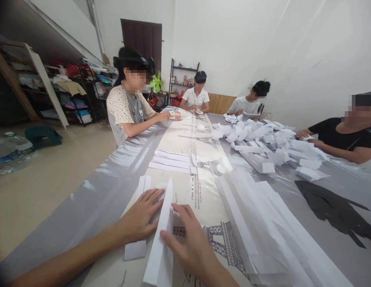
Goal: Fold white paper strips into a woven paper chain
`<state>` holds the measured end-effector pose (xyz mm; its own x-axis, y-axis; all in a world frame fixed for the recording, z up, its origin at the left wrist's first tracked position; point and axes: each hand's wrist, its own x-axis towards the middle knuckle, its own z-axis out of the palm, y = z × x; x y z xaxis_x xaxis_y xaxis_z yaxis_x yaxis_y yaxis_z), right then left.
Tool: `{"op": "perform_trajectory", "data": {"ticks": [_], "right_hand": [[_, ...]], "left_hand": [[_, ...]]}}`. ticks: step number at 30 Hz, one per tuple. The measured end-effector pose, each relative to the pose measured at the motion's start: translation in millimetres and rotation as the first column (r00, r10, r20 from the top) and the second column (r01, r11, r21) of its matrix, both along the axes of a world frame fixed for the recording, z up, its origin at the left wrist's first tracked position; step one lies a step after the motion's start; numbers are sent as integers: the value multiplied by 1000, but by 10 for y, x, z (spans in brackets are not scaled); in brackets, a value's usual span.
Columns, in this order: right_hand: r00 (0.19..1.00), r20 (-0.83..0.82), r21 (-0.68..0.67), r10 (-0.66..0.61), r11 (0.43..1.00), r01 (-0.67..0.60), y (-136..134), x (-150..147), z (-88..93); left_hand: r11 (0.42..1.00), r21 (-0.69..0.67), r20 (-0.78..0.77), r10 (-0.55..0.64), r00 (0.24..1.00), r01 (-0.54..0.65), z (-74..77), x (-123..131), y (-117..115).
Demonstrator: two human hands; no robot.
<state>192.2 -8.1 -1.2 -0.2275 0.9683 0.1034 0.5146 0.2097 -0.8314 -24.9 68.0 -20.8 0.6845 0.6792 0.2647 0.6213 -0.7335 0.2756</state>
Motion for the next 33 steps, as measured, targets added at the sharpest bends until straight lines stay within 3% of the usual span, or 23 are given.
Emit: {"op": "perform_trajectory", "data": {"ticks": [5, 9, 15, 18, 22, 26, 33], "right_hand": [[999, -40, -54, 24, 998, -26, 97, 46, -91], [989, -71, -23, 127, 991, -128, 105, 198, -161], [960, 83, -44, 268, 963, -266, 46, 259, -48], [946, 158, -91, 282, 958, -271, 38, 264, 4], [912, 261, -40, 317, 947, -318, 57, 269, 24], [885, 357, 4, 299, 947, -321, 72, 236, -8], [899, 353, 116, 258, 942, -316, -8, 174, -96]], "left_hand": [[1000, -6, -7, 29, 1000, -29, -14, -14, -5], [1000, -8, 16, 23, 1000, -23, 9, -6, -8], [999, 0, 24, 38, 999, -38, 50, 22, -15], [999, 17, 26, 37, 999, -37, 36, 21, -18], [997, 50, 20, 58, 998, -59, -10, 21, -19], [982, 96, 40, 160, 986, -163, -70, 21, -9], [968, 119, 23, 218, 976, -219, -116, 8, 12]]}}
